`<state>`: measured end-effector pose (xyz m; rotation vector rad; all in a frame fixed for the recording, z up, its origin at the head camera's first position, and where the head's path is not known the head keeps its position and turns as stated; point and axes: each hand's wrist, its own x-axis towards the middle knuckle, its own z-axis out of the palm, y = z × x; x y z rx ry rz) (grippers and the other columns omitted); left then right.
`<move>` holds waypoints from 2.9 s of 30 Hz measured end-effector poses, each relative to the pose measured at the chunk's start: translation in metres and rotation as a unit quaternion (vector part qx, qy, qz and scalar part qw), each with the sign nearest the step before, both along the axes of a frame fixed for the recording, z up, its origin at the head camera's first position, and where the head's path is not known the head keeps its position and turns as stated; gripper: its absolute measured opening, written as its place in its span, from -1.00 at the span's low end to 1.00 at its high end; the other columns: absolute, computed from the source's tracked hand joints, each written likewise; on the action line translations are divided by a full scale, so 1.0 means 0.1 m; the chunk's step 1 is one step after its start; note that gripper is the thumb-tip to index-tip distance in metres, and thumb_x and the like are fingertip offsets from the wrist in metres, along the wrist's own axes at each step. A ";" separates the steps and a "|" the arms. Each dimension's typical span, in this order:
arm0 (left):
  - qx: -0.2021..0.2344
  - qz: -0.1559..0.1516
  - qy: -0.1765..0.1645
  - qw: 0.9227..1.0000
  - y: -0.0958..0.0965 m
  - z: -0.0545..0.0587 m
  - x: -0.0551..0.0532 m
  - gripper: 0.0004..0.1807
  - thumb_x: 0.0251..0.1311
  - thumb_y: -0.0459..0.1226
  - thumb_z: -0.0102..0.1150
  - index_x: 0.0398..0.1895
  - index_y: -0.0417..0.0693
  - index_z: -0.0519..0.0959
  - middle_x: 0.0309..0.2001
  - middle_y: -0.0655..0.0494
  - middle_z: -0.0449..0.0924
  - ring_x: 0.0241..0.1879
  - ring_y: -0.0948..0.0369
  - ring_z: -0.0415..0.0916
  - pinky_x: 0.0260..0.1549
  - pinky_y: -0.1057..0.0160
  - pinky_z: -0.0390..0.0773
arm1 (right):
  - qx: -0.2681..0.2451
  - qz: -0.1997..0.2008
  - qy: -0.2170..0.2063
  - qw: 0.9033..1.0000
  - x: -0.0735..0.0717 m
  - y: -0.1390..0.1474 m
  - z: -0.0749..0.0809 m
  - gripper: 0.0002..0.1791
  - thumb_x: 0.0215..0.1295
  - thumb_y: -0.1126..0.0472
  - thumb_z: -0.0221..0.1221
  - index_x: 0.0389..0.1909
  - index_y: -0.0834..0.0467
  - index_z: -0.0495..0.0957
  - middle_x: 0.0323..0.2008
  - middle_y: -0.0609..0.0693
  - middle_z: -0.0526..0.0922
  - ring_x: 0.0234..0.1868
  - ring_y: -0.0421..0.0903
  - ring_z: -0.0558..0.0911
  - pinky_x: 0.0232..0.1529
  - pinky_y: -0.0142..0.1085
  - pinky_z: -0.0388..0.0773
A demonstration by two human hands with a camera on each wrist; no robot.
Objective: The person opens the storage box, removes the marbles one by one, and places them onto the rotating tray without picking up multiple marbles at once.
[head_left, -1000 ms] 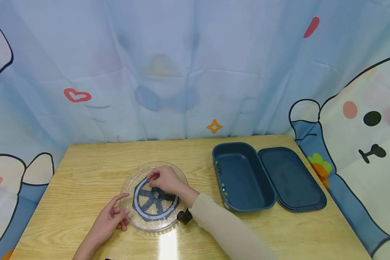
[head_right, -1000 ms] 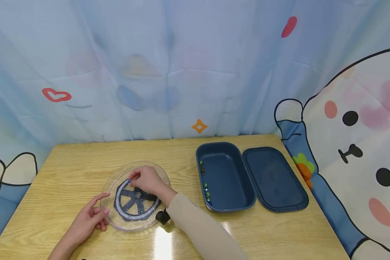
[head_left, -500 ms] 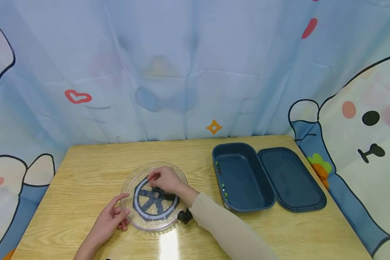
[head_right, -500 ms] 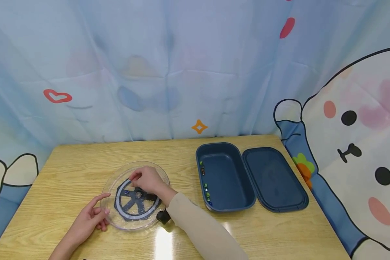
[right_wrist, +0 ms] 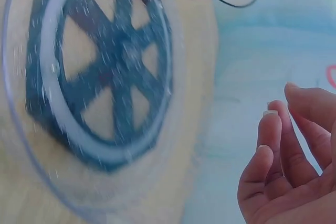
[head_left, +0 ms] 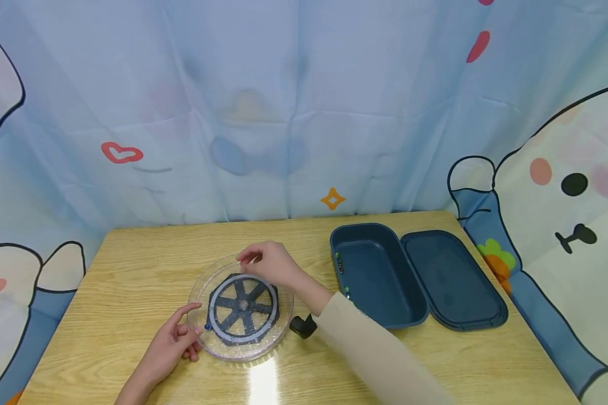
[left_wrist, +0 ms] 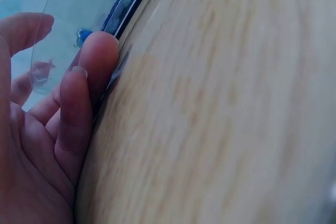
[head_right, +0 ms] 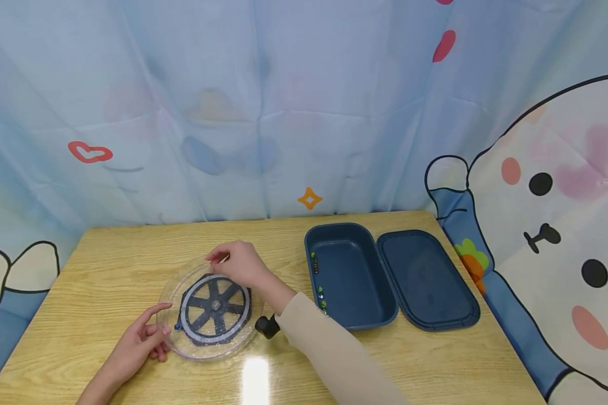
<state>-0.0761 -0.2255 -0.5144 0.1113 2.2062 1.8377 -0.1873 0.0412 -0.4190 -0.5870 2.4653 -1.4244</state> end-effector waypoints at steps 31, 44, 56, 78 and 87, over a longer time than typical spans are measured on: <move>-0.004 0.030 -0.026 0.999 -0.03 -0.05 0.01 -0.37 0.39 -0.33 0.15 0.47 -0.06 0.19 -0.49 -0.16 0.59 -0.61 0.10 0.56 -0.53 0.15 0.66 | 0.009 -0.164 0.016 0.986 -0.38 1.95 -0.28 -0.75 0.36 0.19 0.28 -0.01 0.19 0.68 0.02 0.12 0.65 -0.05 0.05 0.61 0.01 -0.01 0.57; -0.001 0.084 -0.026 0.996 0.02 -0.08 0.10 -0.39 0.36 -0.37 0.17 0.45 0.02 0.28 -0.52 -0.15 0.57 -0.65 0.10 0.52 -0.56 0.17 0.64 | 0.107 -0.117 -0.007 0.987 -0.48 1.93 -0.54 -0.78 0.35 0.20 0.28 -0.05 0.17 0.71 -0.17 0.03 0.73 -0.11 0.02 0.66 -0.06 -0.04 0.60; 0.005 0.076 -0.023 0.997 0.03 -0.06 0.09 -0.39 0.38 -0.39 0.14 0.46 -0.01 0.26 -0.51 -0.15 0.57 -0.64 0.13 0.51 -0.56 0.18 0.63 | 0.170 -0.106 0.004 0.980 -0.56 1.83 -0.64 -0.78 0.33 0.27 0.24 -0.07 0.24 0.71 -0.23 0.01 0.73 -0.20 -0.02 0.66 -0.18 -0.13 0.59; 0.004 0.080 -0.017 0.997 0.03 -0.08 0.10 -0.39 0.37 -0.39 0.15 0.45 -0.01 0.28 -0.52 -0.15 0.56 -0.65 0.12 0.51 -0.58 0.18 0.63 | 0.162 -0.127 0.015 0.978 -0.54 1.86 -0.64 -0.80 0.32 0.19 0.30 -0.11 0.18 0.74 -0.22 0.02 0.73 -0.17 0.01 0.66 -0.14 -0.08 0.60; -0.004 0.079 -0.022 0.997 0.03 -0.07 0.09 -0.40 0.37 -0.39 0.16 0.45 0.01 0.28 -0.52 -0.15 0.56 -0.65 0.10 0.51 -0.58 0.18 0.63 | 0.105 -0.157 0.004 0.982 -0.48 1.93 -0.50 -0.75 0.31 0.15 0.32 -0.04 0.15 0.73 -0.06 0.10 0.70 -0.11 0.04 0.67 -0.09 -0.04 0.61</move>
